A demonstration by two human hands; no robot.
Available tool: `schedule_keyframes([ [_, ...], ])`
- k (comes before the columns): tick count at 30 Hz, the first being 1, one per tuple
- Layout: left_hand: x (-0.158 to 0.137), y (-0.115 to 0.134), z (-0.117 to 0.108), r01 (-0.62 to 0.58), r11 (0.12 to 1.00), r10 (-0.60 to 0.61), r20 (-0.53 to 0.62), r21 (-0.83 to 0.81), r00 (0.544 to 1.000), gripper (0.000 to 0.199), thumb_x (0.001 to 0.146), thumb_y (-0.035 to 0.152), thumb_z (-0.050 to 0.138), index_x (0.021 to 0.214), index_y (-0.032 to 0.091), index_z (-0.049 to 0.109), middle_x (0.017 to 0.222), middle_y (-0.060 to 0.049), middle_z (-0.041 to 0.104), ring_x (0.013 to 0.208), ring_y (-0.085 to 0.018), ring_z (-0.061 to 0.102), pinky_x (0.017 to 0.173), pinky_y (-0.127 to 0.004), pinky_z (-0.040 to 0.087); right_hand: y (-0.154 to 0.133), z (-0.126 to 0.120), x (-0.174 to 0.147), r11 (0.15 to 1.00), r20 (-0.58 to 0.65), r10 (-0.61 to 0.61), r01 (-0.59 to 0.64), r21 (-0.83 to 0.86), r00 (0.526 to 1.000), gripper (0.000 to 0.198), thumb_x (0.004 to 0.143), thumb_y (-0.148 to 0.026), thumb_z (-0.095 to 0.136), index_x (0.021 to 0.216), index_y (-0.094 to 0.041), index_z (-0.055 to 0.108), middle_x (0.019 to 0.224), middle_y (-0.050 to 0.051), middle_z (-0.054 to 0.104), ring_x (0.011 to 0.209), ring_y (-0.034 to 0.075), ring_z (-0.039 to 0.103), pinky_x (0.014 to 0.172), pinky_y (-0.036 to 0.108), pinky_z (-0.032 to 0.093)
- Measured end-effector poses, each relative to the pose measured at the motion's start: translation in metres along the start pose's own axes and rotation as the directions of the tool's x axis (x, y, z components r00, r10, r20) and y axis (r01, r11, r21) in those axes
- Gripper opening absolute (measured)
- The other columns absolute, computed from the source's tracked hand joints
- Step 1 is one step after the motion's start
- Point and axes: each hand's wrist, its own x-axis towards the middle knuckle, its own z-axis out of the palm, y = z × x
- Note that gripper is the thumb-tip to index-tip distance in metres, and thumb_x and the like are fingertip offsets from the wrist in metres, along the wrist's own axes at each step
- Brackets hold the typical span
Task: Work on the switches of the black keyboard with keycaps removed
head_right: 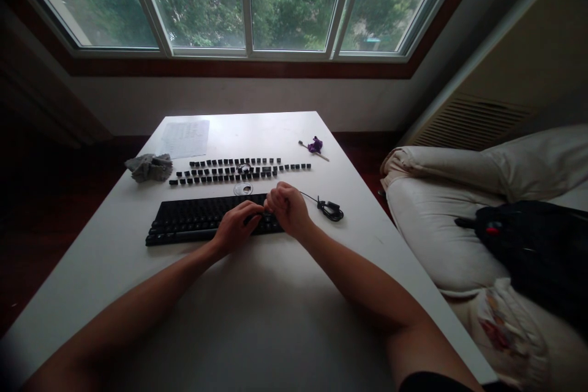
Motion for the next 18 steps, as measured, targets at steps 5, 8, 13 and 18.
schedule_keyframes([
  [5,0.001,-0.007,0.002,-0.008,0.995,0.005,-0.037,-0.095,0.999,0.023,0.093,0.020,0.058,0.111,0.025,0.071,0.109,-0.004,0.069,0.091,-0.017,0.067,0.084,-0.031,0.053,0.005,0.002,-0.004,0.999,-0.060,-0.047,0.047,0.006,0.997,0.040,0.084,-0.033,0.059,0.057,-0.023,0.031,0.049,-0.006,0.021,0.046,0.013,0.025,0.053,0.030,0.037],
  [8,0.002,-0.011,0.003,0.004,0.988,-0.015,-0.069,-0.155,0.998,0.022,0.091,0.022,0.061,0.112,0.024,0.071,0.108,-0.005,0.069,0.088,-0.017,0.067,0.083,-0.031,0.054,0.003,0.004,-0.004,0.998,-0.070,-0.069,0.068,-0.008,0.995,0.039,0.085,-0.033,0.058,0.059,-0.022,0.031,0.050,-0.006,0.021,0.046,0.012,0.026,0.053,0.030,0.038],
  [13,0.004,-0.011,-0.001,0.017,0.976,-0.038,-0.093,-0.216,0.995,0.026,0.089,0.023,0.065,0.115,0.023,0.069,0.113,-0.006,0.067,0.090,-0.017,0.066,0.088,-0.033,0.054,-0.005,0.003,0.000,0.996,-0.080,-0.066,0.061,-0.066,0.995,0.040,0.087,-0.037,0.057,0.061,-0.023,0.030,0.051,-0.007,0.020,0.047,0.012,0.024,0.054,0.030,0.038],
  [18,0.005,-0.016,0.000,0.063,0.959,-0.108,-0.150,-0.278,0.983,0.021,0.092,0.021,0.058,0.110,0.023,0.070,0.108,-0.006,0.069,0.096,-0.018,0.065,0.088,-0.033,0.053,-0.010,-0.006,-0.003,0.940,-0.064,-0.150,0.122,-0.319,0.987,0.038,0.091,-0.037,0.058,0.061,-0.022,0.039,0.053,-0.005,0.031,0.050,0.012,0.031,0.055,0.029,0.035],
])
